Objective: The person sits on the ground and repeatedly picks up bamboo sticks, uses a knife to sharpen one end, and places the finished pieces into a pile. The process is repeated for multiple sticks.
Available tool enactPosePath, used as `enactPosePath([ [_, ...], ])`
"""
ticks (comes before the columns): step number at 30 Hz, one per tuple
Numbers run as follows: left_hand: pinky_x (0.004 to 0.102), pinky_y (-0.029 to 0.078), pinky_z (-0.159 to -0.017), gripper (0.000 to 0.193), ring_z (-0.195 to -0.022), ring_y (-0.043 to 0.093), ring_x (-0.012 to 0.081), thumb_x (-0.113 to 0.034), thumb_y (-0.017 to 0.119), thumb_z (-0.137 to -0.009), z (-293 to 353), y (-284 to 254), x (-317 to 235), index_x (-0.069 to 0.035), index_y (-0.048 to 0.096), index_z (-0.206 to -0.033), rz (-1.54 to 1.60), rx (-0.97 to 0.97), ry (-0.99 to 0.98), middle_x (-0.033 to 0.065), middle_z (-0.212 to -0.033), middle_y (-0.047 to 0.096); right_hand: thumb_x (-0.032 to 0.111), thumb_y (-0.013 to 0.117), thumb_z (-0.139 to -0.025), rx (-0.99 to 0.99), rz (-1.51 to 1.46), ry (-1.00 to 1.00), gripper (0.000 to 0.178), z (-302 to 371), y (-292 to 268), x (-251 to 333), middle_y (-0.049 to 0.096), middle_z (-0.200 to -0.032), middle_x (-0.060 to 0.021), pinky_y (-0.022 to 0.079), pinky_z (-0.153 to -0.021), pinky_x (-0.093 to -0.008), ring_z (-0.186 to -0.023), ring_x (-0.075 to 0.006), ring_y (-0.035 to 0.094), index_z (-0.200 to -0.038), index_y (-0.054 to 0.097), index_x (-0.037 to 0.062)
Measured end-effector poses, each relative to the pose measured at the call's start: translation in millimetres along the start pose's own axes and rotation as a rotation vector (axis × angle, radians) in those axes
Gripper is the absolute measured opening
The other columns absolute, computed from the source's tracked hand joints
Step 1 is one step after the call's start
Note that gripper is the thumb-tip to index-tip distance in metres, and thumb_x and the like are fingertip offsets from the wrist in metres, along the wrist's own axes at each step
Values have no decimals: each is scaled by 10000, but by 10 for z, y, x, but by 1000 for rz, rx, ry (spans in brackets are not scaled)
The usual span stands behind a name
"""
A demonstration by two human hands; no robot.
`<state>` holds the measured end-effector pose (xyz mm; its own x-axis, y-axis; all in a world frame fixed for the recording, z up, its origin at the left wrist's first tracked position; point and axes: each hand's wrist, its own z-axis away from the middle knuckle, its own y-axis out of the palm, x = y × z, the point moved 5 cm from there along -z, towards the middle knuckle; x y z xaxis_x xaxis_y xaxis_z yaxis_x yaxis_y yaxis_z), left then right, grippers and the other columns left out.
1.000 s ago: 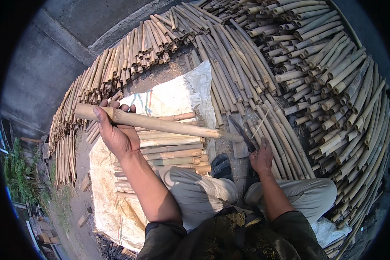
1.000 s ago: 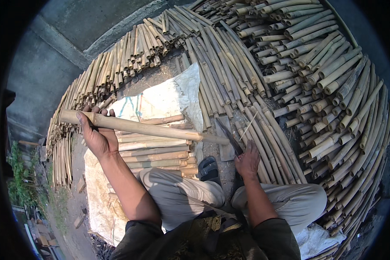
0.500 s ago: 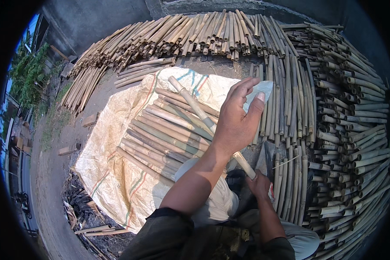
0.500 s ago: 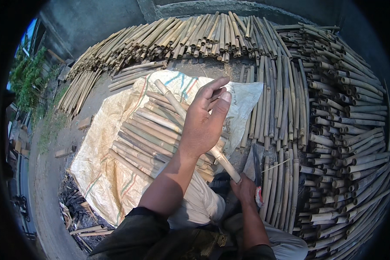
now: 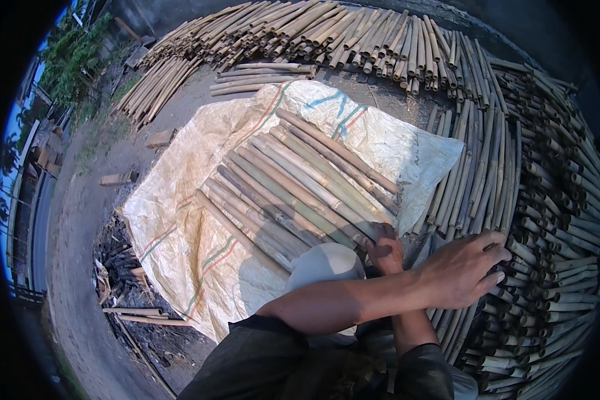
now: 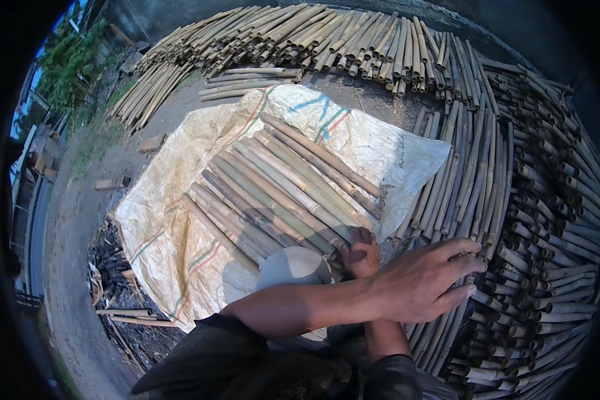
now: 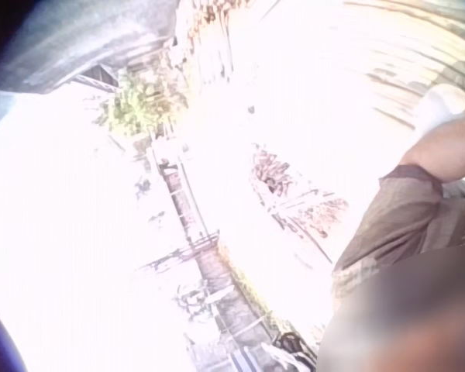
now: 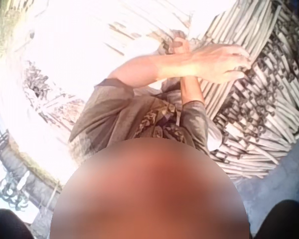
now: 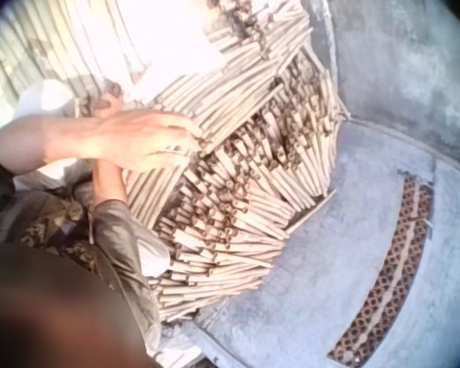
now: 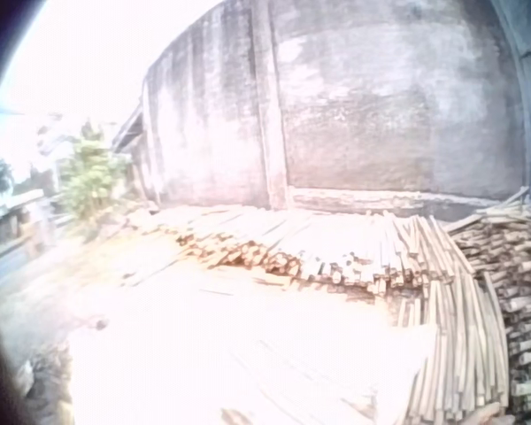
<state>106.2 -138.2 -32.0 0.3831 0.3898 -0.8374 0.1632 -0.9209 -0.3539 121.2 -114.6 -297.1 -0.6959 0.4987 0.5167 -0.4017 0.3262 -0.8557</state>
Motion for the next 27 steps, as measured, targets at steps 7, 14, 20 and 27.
enactPosePath([
  [7,469,550,-974,389,-1191,635,412,-261,639,-1015,3,-110,18,-42,601,-1334,-43,49,-23,196,-1449,507,248,715,-875,-2,-55,58,499,-68,136,-231,599,-1345,-176,458,-1061,-505,-1258,-409,533,-1320,625,42],
  [14,427,489,-1068,358,-1263,620,346,-119,663,-954,-93,-506,68,-44,661,-1304,-45,-64,-106,220,-1397,587,279,662,-949,-381,-179,453,499,148,-1048,-1722,621,-1259,-266,496,-1023,-482,-1200,-434,606,-1334,591,-30],
  [20,399,493,-1080,320,-1211,631,277,-143,556,-1053,-126,-614,241,17,610,-1325,-1,-160,-209,208,-1424,548,308,676,-938,-768,-125,830,424,597,-2753,-3037,684,-1109,-275,524,-935,-453,-1077,-439,660,-1168,647,-48],
  [27,410,492,-1080,354,-1229,627,276,-133,563,-1075,-205,-630,415,46,568,-1381,-214,-75,-219,185,-1398,610,281,670,-946,-916,213,862,440,903,-3832,-3670,647,-1177,-268,499,-967,-519,-1131,-452,619,-1236,602,-43],
])
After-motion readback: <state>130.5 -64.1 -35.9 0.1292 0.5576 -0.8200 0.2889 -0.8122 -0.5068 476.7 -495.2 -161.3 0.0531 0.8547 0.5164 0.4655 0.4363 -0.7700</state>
